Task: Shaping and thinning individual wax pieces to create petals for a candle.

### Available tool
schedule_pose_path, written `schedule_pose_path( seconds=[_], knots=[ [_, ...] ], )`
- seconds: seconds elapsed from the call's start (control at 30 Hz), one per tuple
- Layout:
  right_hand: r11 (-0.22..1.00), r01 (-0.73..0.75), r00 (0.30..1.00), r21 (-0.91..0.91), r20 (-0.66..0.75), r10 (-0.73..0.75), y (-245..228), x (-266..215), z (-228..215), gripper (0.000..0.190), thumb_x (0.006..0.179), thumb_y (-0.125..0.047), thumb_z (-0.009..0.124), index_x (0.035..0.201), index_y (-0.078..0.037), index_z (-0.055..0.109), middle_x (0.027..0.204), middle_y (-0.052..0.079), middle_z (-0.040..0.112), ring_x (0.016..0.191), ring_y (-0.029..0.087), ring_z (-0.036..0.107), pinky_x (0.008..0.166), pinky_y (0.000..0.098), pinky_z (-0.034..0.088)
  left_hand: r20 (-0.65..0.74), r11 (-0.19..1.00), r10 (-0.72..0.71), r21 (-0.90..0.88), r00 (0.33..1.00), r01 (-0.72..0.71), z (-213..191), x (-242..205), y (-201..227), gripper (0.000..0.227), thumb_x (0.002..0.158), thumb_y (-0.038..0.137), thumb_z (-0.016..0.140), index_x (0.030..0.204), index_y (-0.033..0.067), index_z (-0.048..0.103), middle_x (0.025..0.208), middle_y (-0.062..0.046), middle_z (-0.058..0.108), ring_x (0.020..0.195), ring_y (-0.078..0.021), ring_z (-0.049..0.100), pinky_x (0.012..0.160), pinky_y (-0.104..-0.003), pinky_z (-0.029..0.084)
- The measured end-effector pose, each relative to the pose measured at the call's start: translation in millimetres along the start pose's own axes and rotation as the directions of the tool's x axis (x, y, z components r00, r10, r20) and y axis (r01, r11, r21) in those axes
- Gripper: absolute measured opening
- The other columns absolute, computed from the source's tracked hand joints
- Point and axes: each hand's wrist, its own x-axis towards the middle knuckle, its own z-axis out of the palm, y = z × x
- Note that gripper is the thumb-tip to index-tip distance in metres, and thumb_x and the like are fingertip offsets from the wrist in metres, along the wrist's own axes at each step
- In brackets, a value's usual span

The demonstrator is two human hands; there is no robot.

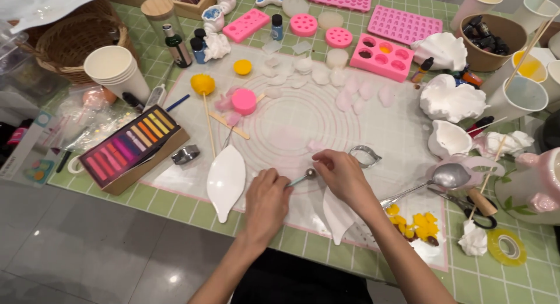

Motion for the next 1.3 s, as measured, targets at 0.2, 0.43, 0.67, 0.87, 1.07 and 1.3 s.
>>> schedule_pose_path(
  seconds=[0.2,0.43,0.67,0.87,1.07,1.3],
  knots=[
    [0.998,-0.058,0.997,0.002,0.046,0.058,-3,18,10,0.019,0.088,-0.016,0.071,0.100,-0.003,0.077,0.081,0.013,0.077,0.077,0.023,0.073,0.071,0.0368,0.056,-0.095,0.997,-0.016,-0.074,0.995,0.009,-30,-2,-15,0.012,0.080,0.001,0.074,0.091,0.0001,0.071,0.090,-0.014,0.062,0.089,-0.0340,0.061,0.079,-0.046,0.049],
    [0.998,0.067,0.988,-0.011,-0.137,-0.068,3,73,30,0.021,0.090,-0.011,0.067,0.106,-0.001,0.076,0.084,0.014,0.074,0.073,0.024,0.070,0.071,0.0381,0.055,-0.214,0.979,-0.201,-0.079,0.956,0.188,-54,45,-75,0.009,0.083,0.003,0.076,0.089,-0.0015,0.070,0.082,-0.015,0.062,0.080,-0.0344,0.062,0.073,-0.046,0.048],
    [0.992,-0.129,0.991,0.008,-0.019,0.129,0,108,39,0.019,0.091,-0.010,0.062,0.100,0.003,0.073,0.081,0.016,0.073,0.072,0.025,0.070,0.068,0.0400,0.055,-0.293,0.950,-0.299,-0.180,0.908,0.255,-25,81,-89,0.010,0.080,0.004,0.077,0.085,-0.0007,0.070,0.084,-0.014,0.066,0.080,-0.0333,0.066,0.073,-0.046,0.049],
    [0.991,-0.135,0.991,-0.006,-0.017,0.135,9,115,50,0.019,0.092,-0.012,0.063,0.095,0.004,0.073,0.079,0.015,0.073,0.070,0.023,0.070,0.066,0.0393,0.055,-0.275,0.949,-0.313,-0.136,0.909,0.285,4,88,-90,0.009,0.079,0.003,0.077,0.083,-0.0007,0.070,0.088,-0.016,0.066,0.085,-0.0354,0.066,0.076,-0.047,0.050],
    [0.968,-0.247,0.969,0.036,0.039,0.245,8,121,53,0.022,0.095,-0.016,0.063,0.095,0.005,0.071,0.077,0.016,0.072,0.066,0.024,0.068,0.063,0.0411,0.054,-0.231,0.948,-0.317,-0.043,0.920,0.315,15,90,-83,0.010,0.079,0.000,0.075,0.086,-0.0036,0.069,0.095,-0.020,0.065,0.092,-0.0379,0.065,0.080,-0.048,0.051],
    [0.990,-0.042,0.998,-0.135,-0.060,0.034,-19,101,44,0.022,0.091,-0.004,0.057,0.106,0.001,0.073,0.074,0.025,0.070,0.071,0.033,0.069,0.073,0.0442,0.052,-0.245,0.954,-0.224,0.141,0.943,0.264,17,91,-85,0.020,0.076,-0.004,0.072,0.095,-0.0036,0.068,0.101,-0.020,0.063,0.099,-0.0379,0.061,0.082,-0.049,0.049]
  ],
)
